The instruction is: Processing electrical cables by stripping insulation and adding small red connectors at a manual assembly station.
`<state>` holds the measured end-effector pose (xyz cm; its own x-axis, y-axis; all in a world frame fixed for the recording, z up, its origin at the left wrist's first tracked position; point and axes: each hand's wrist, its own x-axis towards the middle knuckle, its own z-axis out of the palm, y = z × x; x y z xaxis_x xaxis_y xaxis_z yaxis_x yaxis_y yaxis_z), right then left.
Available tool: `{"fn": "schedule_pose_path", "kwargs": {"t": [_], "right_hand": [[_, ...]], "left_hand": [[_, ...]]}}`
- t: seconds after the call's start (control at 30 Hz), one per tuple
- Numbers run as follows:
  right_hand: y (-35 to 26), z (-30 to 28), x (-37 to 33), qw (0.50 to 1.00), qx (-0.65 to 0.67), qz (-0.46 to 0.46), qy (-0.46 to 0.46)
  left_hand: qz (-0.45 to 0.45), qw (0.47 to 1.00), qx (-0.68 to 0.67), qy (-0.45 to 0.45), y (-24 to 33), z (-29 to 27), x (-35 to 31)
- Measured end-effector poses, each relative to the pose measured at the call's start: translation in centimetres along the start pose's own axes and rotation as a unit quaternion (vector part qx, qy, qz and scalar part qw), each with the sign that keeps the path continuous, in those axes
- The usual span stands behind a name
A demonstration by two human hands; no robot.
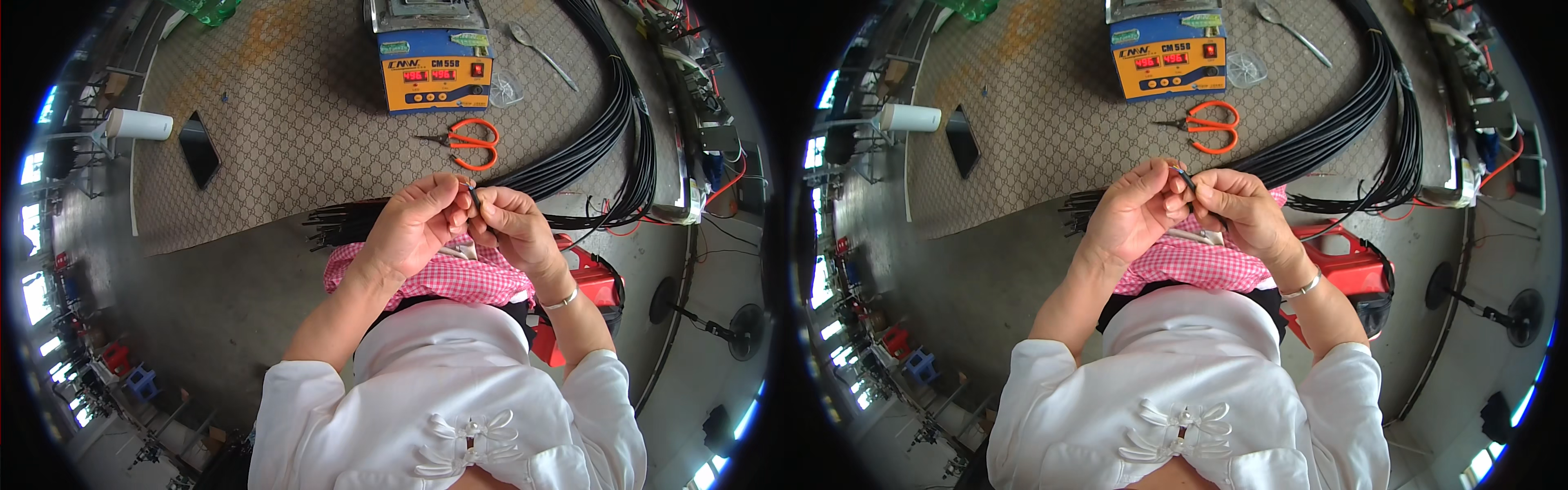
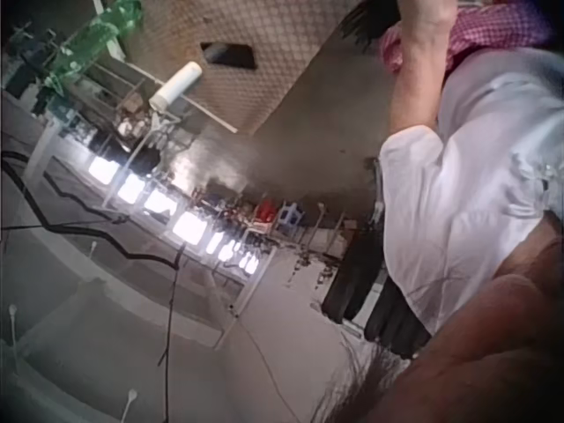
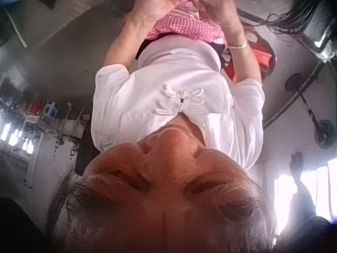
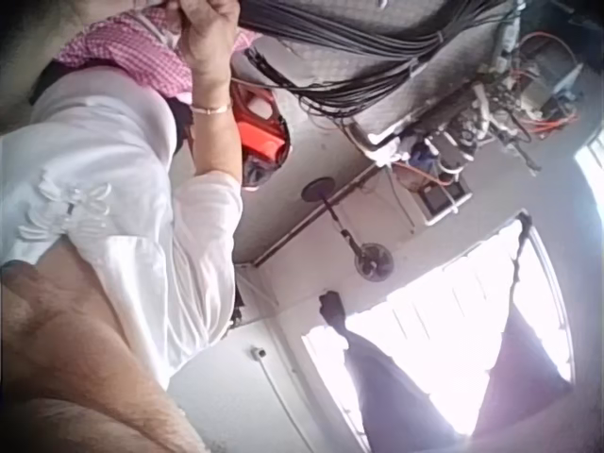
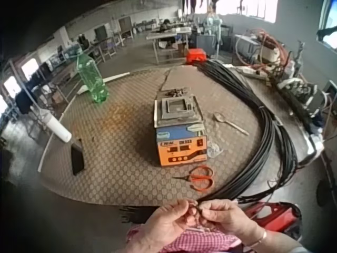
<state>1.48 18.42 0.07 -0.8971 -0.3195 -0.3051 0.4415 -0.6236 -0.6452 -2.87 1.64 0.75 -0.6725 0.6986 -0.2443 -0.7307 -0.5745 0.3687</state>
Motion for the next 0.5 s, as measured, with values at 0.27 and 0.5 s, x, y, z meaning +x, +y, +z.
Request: {"fn": "schedule_pose_path", "kwargs": {"t": [0.27,0.5], "right_hand": [[-0.3,0.1,0.0,1.000,0.027,0.006,0.014],[-2.0,-0.6,-0.1,0.988,-0.112,-0.056,0.085]], "left_hand": [[0.036,0.999,0.003,-0.014,-0.6,0.1,0.5],[0.044,0.997,0.021,0.057,-0.2,0.7,1.0]]}}
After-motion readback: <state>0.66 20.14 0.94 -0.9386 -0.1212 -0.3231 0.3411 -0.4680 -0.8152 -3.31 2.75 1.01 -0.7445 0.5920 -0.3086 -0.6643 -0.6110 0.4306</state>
